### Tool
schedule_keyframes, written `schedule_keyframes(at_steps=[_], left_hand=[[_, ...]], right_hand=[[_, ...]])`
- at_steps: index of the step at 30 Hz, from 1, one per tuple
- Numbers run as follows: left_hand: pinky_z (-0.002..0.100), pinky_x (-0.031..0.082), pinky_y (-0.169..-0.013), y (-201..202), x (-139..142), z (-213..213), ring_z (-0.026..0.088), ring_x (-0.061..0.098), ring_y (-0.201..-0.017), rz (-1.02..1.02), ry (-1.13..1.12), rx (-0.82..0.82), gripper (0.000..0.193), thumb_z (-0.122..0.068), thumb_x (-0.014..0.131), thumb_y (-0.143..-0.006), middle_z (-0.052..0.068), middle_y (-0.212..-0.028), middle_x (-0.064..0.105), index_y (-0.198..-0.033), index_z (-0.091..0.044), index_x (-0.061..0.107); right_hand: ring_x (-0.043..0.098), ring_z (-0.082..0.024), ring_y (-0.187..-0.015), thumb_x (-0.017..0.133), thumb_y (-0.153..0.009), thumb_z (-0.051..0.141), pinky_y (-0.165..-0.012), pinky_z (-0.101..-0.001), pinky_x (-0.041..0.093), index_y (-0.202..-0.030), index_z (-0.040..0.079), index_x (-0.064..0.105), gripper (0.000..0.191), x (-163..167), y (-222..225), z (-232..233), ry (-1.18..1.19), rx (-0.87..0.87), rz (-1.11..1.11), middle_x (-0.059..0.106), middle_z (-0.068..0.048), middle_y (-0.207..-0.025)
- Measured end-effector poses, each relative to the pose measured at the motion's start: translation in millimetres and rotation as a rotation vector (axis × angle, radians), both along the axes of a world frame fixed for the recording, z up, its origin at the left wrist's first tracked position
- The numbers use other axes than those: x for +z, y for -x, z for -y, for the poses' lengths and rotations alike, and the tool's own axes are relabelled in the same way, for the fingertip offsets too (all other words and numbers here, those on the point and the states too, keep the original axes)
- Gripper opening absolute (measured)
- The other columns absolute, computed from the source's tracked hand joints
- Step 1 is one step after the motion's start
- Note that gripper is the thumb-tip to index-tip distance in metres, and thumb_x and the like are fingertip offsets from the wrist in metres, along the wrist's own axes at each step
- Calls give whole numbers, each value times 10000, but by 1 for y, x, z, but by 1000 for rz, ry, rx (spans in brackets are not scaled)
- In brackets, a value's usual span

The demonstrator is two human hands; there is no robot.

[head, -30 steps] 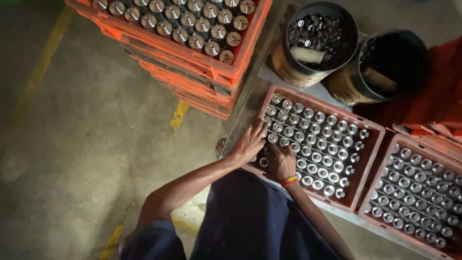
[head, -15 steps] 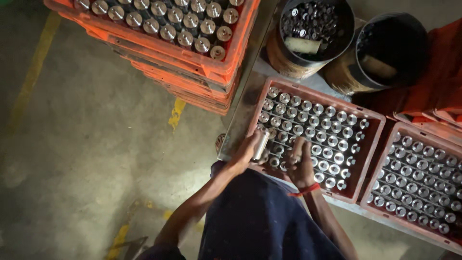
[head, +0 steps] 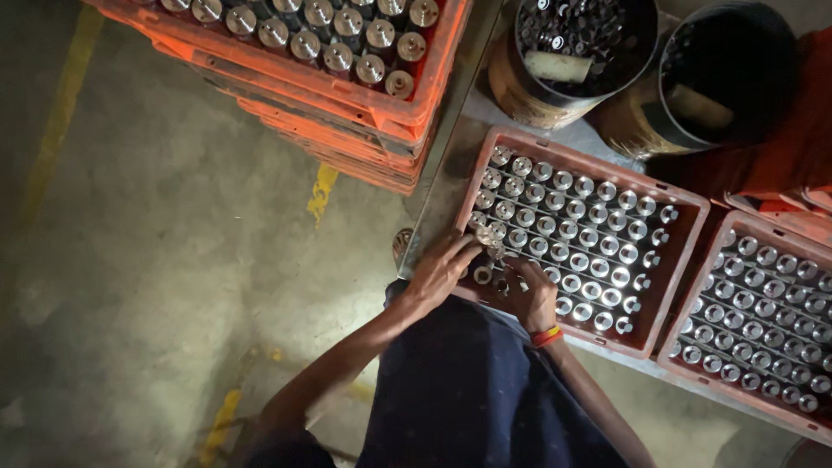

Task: The person picks up a crate of metal parts, places it on a table, and repeatedly picks up individual parts to inspect and reposition them within the crate. The person also moves a bucket and adjusts the crate position during the task.

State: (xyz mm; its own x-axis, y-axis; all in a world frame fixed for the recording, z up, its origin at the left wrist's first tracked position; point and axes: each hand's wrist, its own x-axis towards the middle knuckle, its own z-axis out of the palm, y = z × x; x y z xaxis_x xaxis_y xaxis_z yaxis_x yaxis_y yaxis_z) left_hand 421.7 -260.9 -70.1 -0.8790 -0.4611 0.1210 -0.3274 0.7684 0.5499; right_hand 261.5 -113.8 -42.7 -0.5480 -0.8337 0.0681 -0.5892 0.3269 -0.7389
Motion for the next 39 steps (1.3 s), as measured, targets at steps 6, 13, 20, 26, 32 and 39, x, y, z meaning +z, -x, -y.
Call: schedule_keyframes(at_steps=[6,13,20,26,32,39], left_hand=[[396,432,-1191,12,-15,15,238,506,-1363,85,105,-411,415,-111,623,-941,36,-1398,587,-1354,-91,659],[455,419,-1091,22,-43,7,261,528,-1316,331,579,-494,195,-245,602,-921,51,-1261,670,-1000,-156,757],[387,541,-869,20,-4,55,216,648,-1007,114,33,-513,253,-359,650,-905,53,-989,709,-889,-129,753],[350,565,-681,3,33,39,184,694,-789,-189,-840,2,448,-495,709,-905,72,-970,758,-1063,-77,744],[373,573,-767,-10,8,-2,246,710,-869,-26,-512,51,485,-420,748,-906,110,-1041,738,-1232,-65,697],[408,581,-895,-14,-7,-17,288,676,-1040,105,93,-172,386,-48,667,-816,107,-1127,675,-1202,-57,688]], right_hand=[[701,-321,-767,787,-863,225,-659,-423,563,-1096,120,754,258,-3,1,-1,-65,188,-43,737,-133,-907],[688,-326,-830,818,-781,300,-690,-460,557,-1067,142,759,332,-21,-5,25,-298,376,-137,745,-115,-866],[697,-263,-948,759,-860,149,-832,-422,551,-1087,104,769,232,12,41,-9,116,599,-27,784,-112,-1087],[722,-149,-913,452,-1007,465,-832,-335,626,-1298,82,619,509,-5,56,-33,212,-254,1179,730,-27,-1026],[675,-221,-755,628,-1025,408,-652,-363,560,-1229,21,622,437,-12,34,-23,-147,233,472,718,-96,-942],[723,-275,-750,799,-860,222,-655,-391,588,-1077,74,732,272,10,10,11,-69,526,11,718,-135,-905]])
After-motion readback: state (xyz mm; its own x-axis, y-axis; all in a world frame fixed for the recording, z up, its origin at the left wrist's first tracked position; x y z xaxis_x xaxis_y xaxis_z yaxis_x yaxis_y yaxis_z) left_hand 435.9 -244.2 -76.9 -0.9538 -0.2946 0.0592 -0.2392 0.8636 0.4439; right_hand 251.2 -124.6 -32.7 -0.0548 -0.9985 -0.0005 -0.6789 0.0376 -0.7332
